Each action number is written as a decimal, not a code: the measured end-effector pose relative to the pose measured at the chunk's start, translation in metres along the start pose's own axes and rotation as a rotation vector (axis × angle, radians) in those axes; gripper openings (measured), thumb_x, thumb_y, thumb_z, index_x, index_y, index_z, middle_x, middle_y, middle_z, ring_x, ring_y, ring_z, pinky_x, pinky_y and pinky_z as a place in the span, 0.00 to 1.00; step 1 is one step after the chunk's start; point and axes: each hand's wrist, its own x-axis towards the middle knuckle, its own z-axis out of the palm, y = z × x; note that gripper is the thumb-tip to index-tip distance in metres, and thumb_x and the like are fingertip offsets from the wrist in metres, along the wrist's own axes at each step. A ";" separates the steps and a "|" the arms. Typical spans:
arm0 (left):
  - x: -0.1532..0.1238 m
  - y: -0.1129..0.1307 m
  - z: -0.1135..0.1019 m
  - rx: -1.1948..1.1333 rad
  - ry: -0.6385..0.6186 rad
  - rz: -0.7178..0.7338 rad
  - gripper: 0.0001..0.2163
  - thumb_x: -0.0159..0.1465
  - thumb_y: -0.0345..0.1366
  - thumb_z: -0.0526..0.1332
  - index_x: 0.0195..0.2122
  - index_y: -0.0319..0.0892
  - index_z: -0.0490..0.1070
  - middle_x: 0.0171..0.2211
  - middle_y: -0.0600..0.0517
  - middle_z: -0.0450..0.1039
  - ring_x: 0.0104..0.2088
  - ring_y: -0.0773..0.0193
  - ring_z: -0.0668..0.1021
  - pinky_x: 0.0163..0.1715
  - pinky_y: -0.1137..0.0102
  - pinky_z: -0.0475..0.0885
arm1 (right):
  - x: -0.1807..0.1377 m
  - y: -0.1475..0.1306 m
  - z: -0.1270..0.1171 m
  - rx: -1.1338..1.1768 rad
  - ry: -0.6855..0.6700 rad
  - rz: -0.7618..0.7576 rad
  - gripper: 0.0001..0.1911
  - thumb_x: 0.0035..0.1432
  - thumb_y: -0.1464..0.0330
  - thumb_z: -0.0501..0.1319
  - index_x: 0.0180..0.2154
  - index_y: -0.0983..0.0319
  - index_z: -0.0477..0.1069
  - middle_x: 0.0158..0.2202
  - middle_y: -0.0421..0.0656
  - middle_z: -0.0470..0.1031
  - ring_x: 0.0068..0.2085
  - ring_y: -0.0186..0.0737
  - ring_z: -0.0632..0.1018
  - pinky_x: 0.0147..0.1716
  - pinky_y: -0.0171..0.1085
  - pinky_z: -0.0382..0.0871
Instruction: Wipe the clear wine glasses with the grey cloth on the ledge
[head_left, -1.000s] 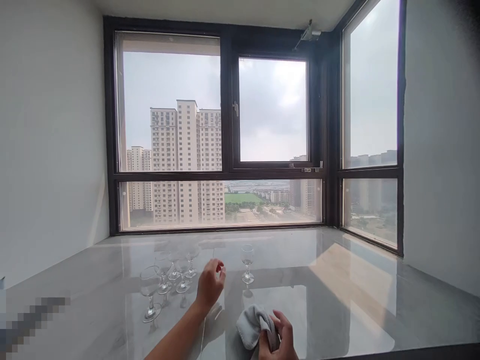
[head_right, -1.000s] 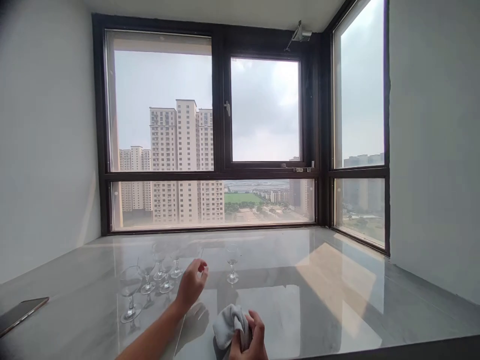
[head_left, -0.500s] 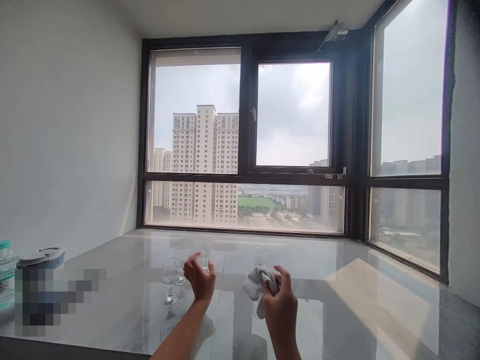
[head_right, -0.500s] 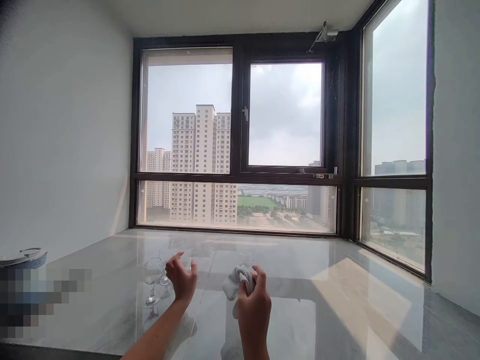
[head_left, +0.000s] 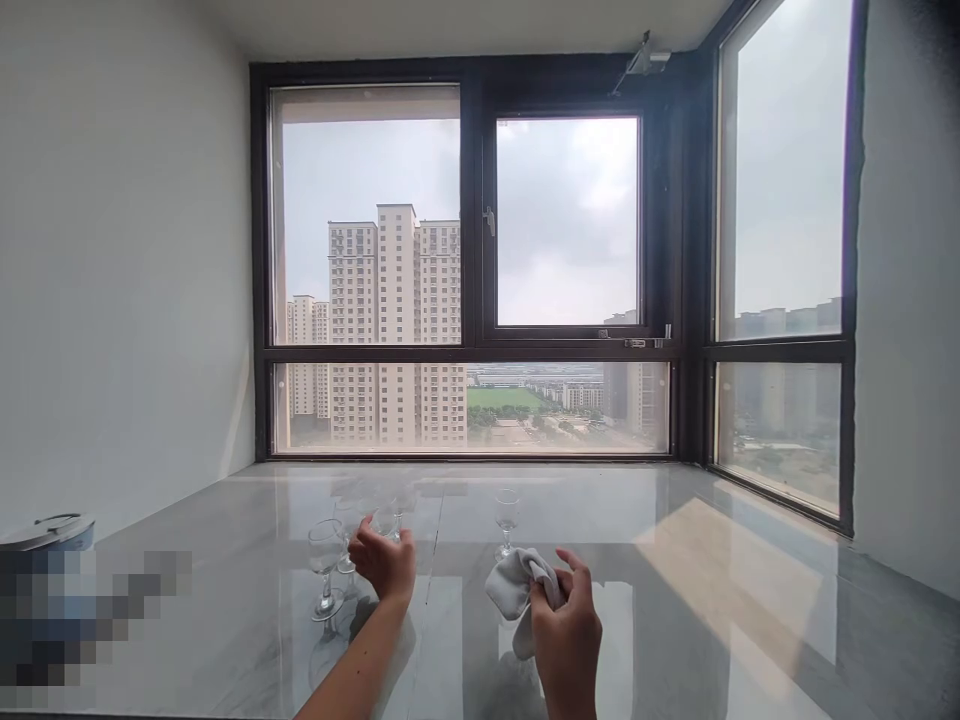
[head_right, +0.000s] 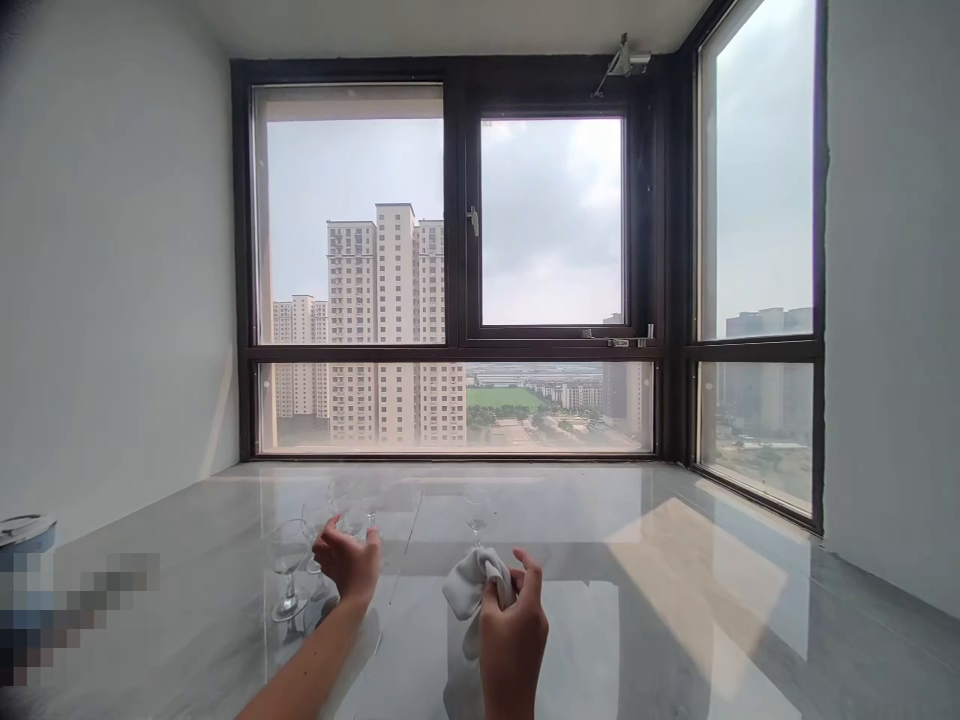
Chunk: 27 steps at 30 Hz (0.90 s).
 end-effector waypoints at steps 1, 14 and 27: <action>0.001 -0.001 0.000 -0.003 -0.013 -0.035 0.28 0.59 0.40 0.58 0.59 0.39 0.56 0.56 0.34 0.61 0.58 0.37 0.66 0.52 0.47 0.65 | -0.001 -0.002 0.000 0.001 -0.006 0.007 0.26 0.52 0.54 0.59 0.50 0.59 0.68 0.35 0.44 0.79 0.34 0.46 0.79 0.32 0.37 0.69; 0.012 -0.010 0.006 -0.065 -0.293 -0.229 0.24 0.62 0.35 0.54 0.60 0.42 0.56 0.44 0.43 0.77 0.47 0.45 0.79 0.50 0.50 0.66 | 0.000 -0.005 -0.006 0.063 -0.008 0.031 0.26 0.53 0.54 0.59 0.50 0.59 0.67 0.35 0.44 0.78 0.35 0.46 0.79 0.34 0.38 0.69; -0.045 0.007 0.010 -0.340 -0.604 0.792 0.20 0.67 0.37 0.53 0.60 0.45 0.63 0.31 0.54 0.76 0.29 0.63 0.79 0.31 0.70 0.74 | -0.016 0.007 0.013 0.121 -0.080 -0.014 0.20 0.55 0.62 0.57 0.50 0.59 0.67 0.31 0.40 0.78 0.32 0.44 0.79 0.35 0.38 0.71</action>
